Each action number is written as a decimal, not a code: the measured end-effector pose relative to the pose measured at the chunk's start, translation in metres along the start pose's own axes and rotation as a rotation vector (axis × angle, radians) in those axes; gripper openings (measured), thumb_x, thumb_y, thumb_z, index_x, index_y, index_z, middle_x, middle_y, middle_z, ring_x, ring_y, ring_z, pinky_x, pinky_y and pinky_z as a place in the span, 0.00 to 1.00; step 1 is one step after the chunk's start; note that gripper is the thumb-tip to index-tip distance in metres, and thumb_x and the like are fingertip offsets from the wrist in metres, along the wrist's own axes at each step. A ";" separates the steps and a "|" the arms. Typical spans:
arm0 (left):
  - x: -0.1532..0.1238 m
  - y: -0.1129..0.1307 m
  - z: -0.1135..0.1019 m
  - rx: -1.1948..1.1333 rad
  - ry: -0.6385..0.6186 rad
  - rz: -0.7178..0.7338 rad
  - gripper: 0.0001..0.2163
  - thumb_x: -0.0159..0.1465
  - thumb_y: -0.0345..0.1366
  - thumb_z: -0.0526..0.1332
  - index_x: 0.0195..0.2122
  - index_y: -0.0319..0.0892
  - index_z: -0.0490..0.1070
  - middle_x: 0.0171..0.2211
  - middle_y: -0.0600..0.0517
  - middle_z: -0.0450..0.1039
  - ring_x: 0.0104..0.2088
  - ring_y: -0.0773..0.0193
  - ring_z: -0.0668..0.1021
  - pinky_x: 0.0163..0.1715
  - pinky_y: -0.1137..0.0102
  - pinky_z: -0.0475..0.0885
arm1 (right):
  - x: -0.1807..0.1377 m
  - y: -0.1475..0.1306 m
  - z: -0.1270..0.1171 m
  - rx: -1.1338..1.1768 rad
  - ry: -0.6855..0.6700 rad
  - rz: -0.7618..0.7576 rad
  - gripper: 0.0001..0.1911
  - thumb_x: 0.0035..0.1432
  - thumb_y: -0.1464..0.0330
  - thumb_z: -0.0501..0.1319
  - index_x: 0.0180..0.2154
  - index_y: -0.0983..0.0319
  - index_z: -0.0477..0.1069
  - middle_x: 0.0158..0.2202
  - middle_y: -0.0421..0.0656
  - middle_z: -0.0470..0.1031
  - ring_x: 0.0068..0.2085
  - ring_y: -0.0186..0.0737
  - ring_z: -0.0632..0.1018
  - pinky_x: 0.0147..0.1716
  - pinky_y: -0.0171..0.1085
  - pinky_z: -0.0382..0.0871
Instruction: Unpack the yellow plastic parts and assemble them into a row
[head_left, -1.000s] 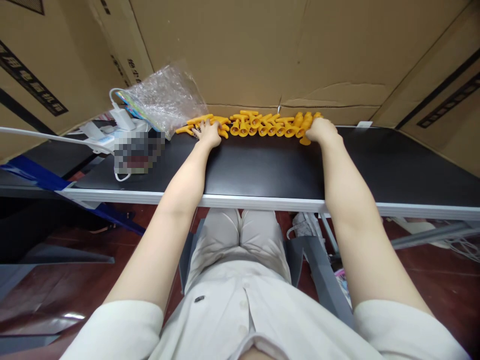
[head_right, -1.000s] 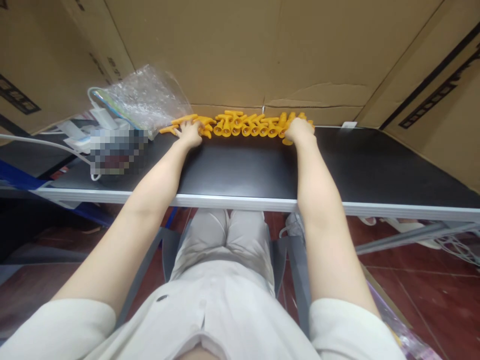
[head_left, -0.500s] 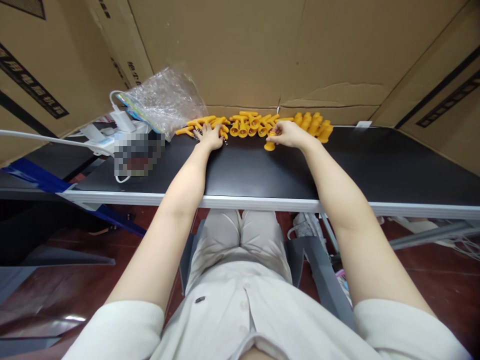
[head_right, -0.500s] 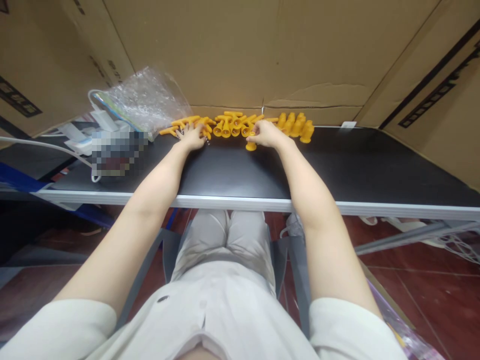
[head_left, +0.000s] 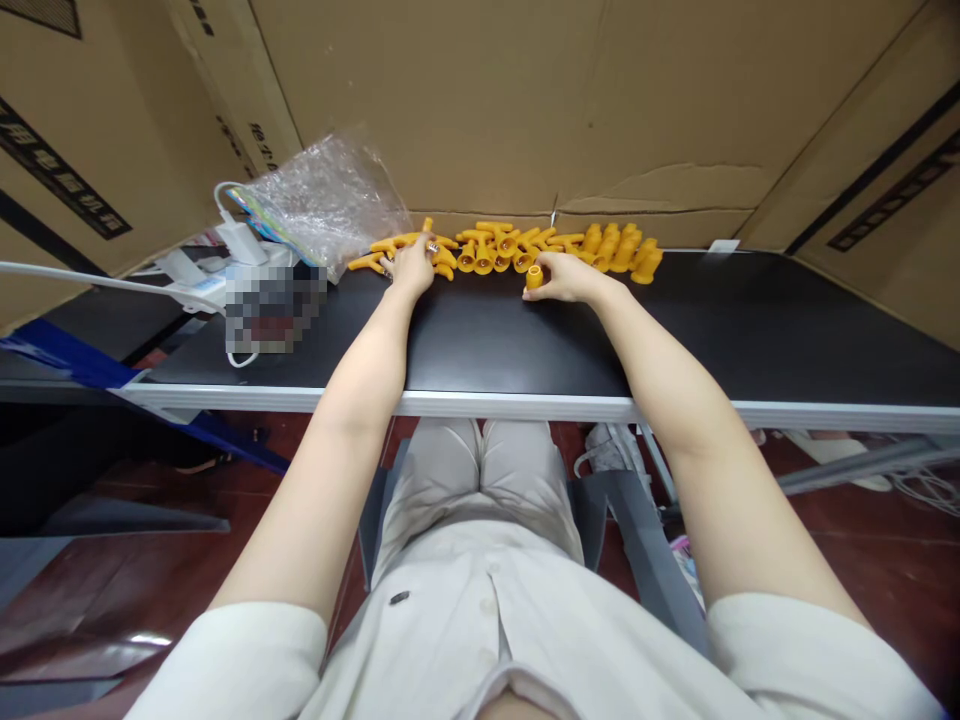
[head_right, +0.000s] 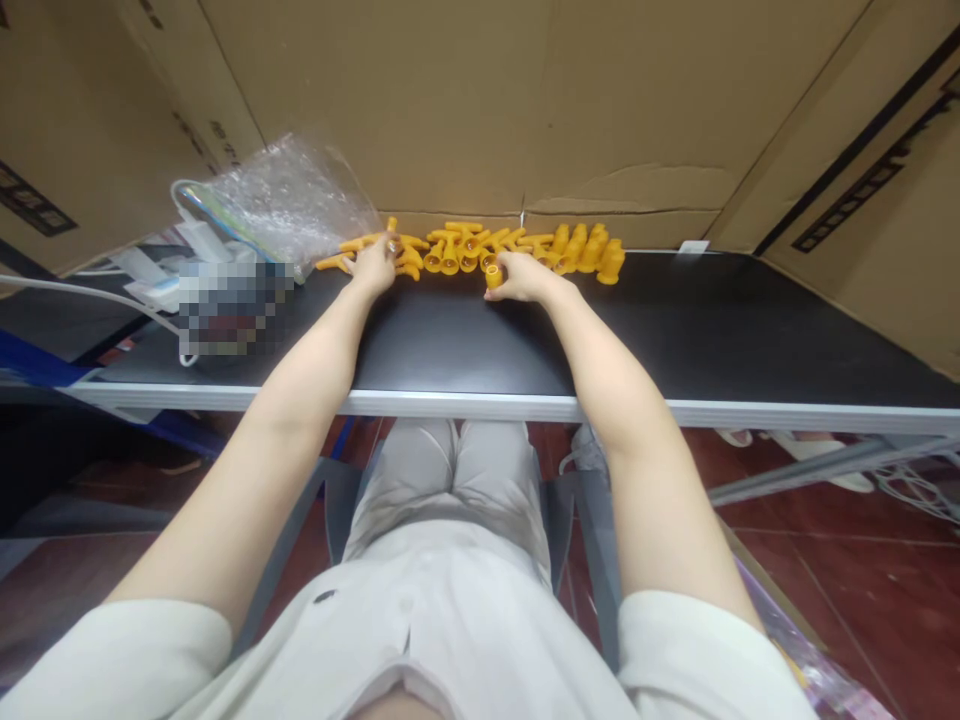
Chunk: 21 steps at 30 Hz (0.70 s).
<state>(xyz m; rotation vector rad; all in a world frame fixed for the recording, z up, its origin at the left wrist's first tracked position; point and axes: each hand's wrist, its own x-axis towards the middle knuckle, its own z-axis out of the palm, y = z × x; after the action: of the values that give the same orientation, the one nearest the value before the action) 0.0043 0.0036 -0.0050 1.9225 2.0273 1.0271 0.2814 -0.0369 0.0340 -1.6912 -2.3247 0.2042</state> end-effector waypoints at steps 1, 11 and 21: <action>0.000 0.003 -0.001 -0.036 0.048 0.018 0.20 0.76 0.42 0.48 0.63 0.54 0.71 0.57 0.48 0.79 0.64 0.46 0.71 0.67 0.38 0.52 | 0.001 0.001 0.001 -0.003 0.027 -0.009 0.17 0.51 0.65 0.74 0.36 0.61 0.67 0.35 0.42 0.72 0.36 0.41 0.72 0.37 0.37 0.64; -0.002 0.019 -0.005 -0.110 0.229 0.342 0.20 0.75 0.33 0.48 0.64 0.54 0.66 0.61 0.45 0.74 0.64 0.52 0.74 0.66 0.51 0.63 | 0.016 0.018 0.013 0.015 0.168 -0.187 0.18 0.52 0.71 0.68 0.47 0.64 0.71 0.44 0.50 0.77 0.44 0.50 0.77 0.48 0.45 0.71; 0.005 0.018 0.002 -0.050 0.171 0.344 0.17 0.77 0.40 0.47 0.61 0.53 0.68 0.55 0.43 0.74 0.59 0.48 0.76 0.62 0.49 0.66 | 0.014 0.017 0.012 0.020 0.178 -0.229 0.18 0.53 0.68 0.67 0.47 0.64 0.72 0.46 0.52 0.79 0.44 0.51 0.78 0.49 0.47 0.71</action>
<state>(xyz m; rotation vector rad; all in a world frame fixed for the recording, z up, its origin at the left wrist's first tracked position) 0.0193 0.0074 0.0058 2.2789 1.7648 1.3464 0.2892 -0.0180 0.0196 -1.3587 -2.3475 0.0312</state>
